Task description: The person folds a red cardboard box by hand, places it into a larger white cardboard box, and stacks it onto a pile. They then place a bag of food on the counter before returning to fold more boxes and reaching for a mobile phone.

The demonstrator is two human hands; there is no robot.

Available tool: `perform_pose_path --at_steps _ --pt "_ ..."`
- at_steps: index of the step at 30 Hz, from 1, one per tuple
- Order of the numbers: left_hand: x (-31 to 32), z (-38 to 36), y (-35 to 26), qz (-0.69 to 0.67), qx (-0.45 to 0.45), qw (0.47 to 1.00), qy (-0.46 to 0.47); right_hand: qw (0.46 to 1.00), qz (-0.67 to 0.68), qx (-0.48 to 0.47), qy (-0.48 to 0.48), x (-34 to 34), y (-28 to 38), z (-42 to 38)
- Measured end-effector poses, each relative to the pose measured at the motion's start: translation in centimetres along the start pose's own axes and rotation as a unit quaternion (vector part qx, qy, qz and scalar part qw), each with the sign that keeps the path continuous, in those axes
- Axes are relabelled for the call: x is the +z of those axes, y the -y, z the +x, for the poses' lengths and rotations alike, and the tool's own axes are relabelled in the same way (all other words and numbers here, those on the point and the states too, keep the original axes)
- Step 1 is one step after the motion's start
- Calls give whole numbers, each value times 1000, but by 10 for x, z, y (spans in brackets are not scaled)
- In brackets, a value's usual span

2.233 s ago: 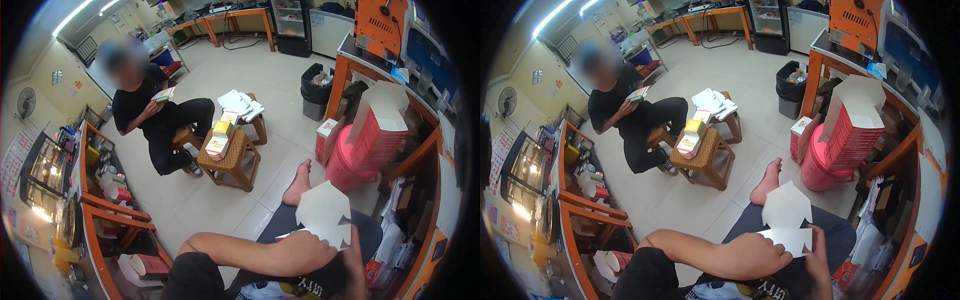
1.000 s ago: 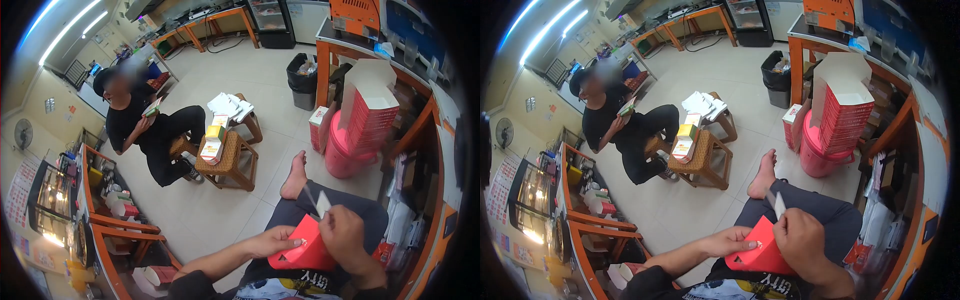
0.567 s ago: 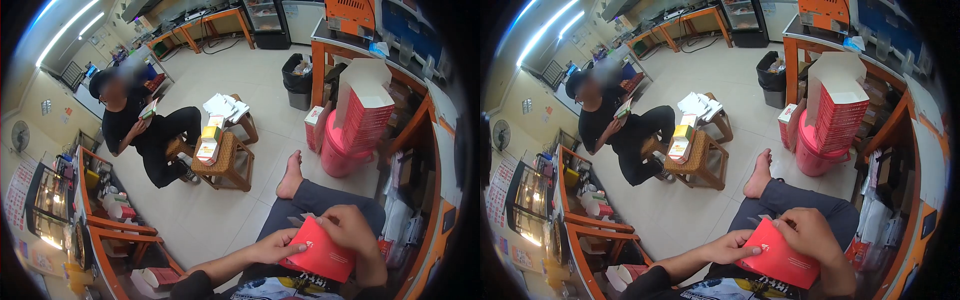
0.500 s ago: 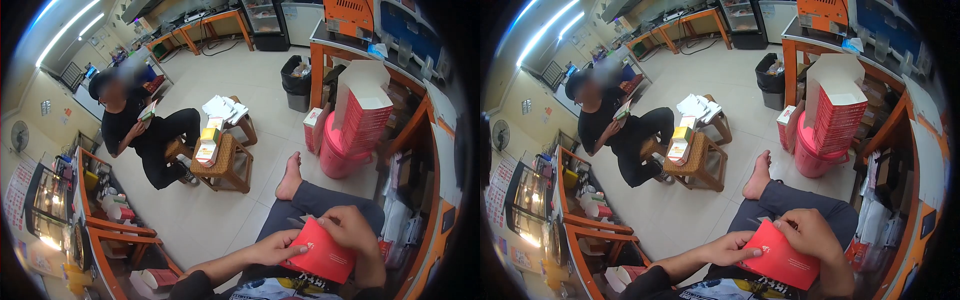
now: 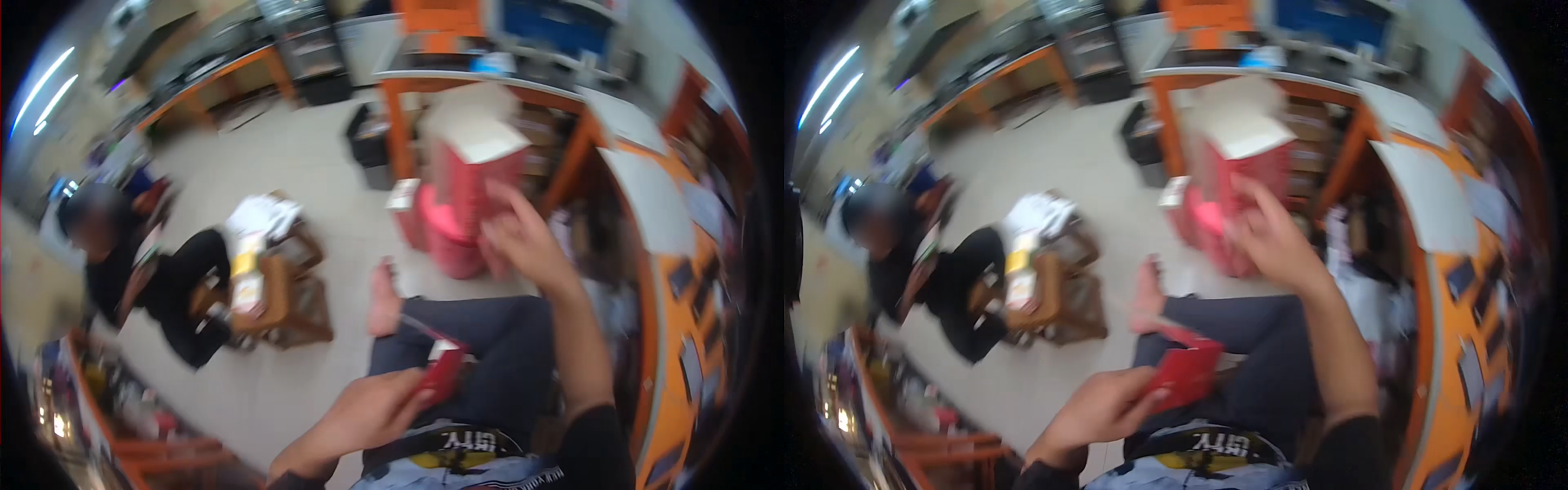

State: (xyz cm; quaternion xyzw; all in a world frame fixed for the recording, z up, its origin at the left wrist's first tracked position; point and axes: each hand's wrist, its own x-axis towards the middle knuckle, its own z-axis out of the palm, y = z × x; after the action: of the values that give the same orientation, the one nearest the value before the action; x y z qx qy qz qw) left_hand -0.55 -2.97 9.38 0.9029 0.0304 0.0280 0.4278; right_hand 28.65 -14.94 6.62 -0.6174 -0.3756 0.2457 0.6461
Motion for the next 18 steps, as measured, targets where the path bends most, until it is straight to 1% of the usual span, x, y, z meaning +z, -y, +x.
perform_pose_path --at_steps 1,2,3,4,5,6,7,9,10,11,13,15,16,18 --pt "4 0 3 42 -24 999 7 993 7 28 -114 -24 -2 22" --pt "11 -4 10 46 -40 998 21 982 -14 17 -186 -51 -10 50" --pt "17 -7 15 54 -60 996 29 966 -53 38 -249 -74 -5 71" --pt "21 -7 14 29 -92 993 64 951 -130 26 -280 -102 -8 93" --pt "23 -9 10 5 -128 987 95 951 -120 42 -281 -114 6 106" --pt "26 -8 9 -21 -170 977 126 948 -139 46 -281 -119 31 114" --pt "30 -9 11 -38 -163 977 130 946 -156 63 -278 -119 53 117" --pt "43 -9 17 -68 -162 975 138 952 -185 60 -237 -129 80 132" --pt "46 -8 18 -68 -160 977 125 957 -186 83 -207 -127 90 136" --pt "49 -7 18 -67 -161 978 113 957 -188 100 -196 -135 81 153" --pt "55 -10 16 -75 -164 978 110 957 -204 131 -162 -129 85 159" --pt "57 -8 13 -87 -159 978 107 942 -247 149 -169 -115 89 160" --pt "55 -7 12 -85 -133 981 116 935 -269 156 -173 -111 90 161" --pt "50 -8 8 -81 -84 984 135 935 -303 21 -186 -116 42 173"
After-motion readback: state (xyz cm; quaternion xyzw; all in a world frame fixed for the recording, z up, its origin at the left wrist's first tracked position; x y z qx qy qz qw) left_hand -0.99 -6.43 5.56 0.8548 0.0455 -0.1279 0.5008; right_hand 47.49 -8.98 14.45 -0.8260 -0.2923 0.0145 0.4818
